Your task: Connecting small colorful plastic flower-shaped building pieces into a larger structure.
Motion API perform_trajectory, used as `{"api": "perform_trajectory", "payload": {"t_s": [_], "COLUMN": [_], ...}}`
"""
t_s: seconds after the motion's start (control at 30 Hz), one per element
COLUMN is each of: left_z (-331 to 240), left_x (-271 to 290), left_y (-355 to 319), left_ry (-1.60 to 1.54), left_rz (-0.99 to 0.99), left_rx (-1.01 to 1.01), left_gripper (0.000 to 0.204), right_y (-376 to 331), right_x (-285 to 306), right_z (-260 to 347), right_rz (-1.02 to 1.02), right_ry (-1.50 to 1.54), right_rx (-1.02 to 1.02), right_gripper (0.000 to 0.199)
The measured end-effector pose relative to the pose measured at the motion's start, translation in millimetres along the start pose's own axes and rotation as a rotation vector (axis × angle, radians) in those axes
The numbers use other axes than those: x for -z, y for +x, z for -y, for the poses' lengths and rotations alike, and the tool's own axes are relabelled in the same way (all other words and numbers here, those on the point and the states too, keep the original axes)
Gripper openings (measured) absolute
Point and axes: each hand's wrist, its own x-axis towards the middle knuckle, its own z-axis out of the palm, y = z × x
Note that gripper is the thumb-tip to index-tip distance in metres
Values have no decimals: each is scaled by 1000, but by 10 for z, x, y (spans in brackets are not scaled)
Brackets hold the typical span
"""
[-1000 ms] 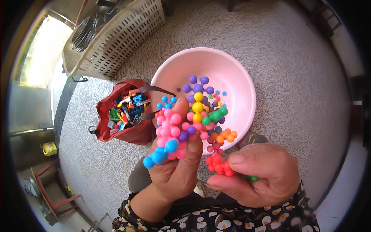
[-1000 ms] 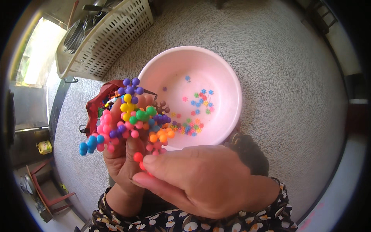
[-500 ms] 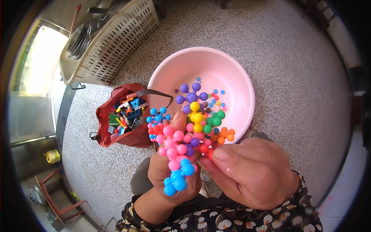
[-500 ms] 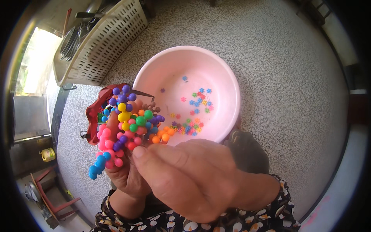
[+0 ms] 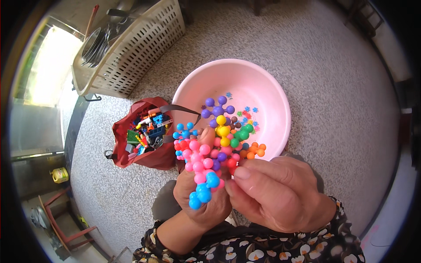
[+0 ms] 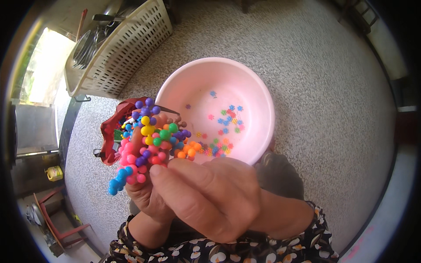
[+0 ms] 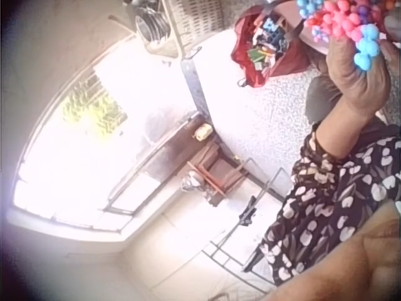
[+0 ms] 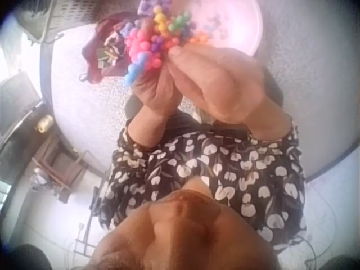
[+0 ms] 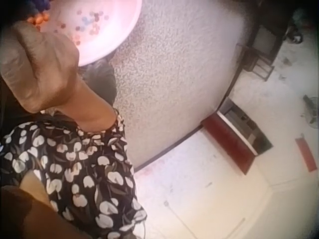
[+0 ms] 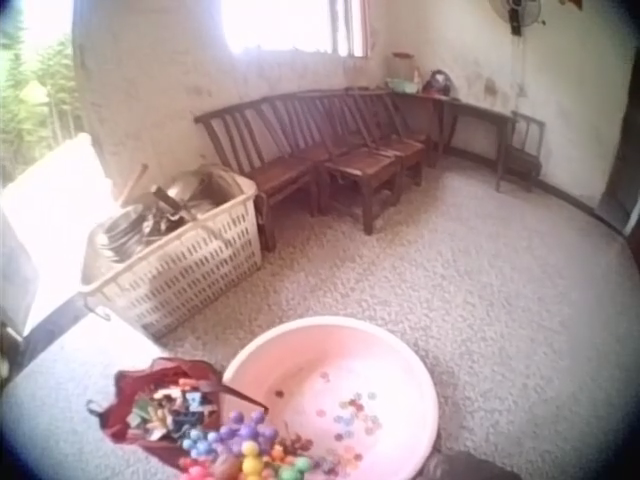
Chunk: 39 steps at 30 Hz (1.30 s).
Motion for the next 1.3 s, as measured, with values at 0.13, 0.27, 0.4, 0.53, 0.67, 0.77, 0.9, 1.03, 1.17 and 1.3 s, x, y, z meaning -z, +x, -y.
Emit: {"api": "perform_trajectory", "payload": {"t_s": [0.13,0.27,0.4,0.53,0.67,0.77,0.9,1.03,1.17,1.3], "left_z": [27,43,68,194,61,85,63,79,218,103], "left_x": [34,80,92,232,136,84,110,162,140,147], "left_y": [3,20,53,92,75,87,70,128,246,364], "left_ry": [438,413,121,330,108,388,-254,305,291,345], "left_rz": [-69,-88,-125,108,82,-23,-287,30,-64,-61], "left_rx": [-72,-96,-87,-279,-15,-70,141,-66,-271,-36], "left_gripper": [37,40,39,35,56,59,32,45,30,32], "right_y": [-41,-64,0,28,59,96,119,141,155,217], "right_x": [-74,-93,-124,-164,-177,-193,-158,-160,-109,119], "right_z": [-67,0,49,46,47,38,7,-13,0,26], "right_rz": [-22,29,52,-4,-6,-29,12,46,132,168], "right_ry": [1,21,39,24,23,-14,-74,-107,-144,247], "right_rx": [39,-23,-92,-72,-51,-31,-5,11,-7,-484], "right_gripper": [17,17,16,15,17,19,21,23,28,45]}}
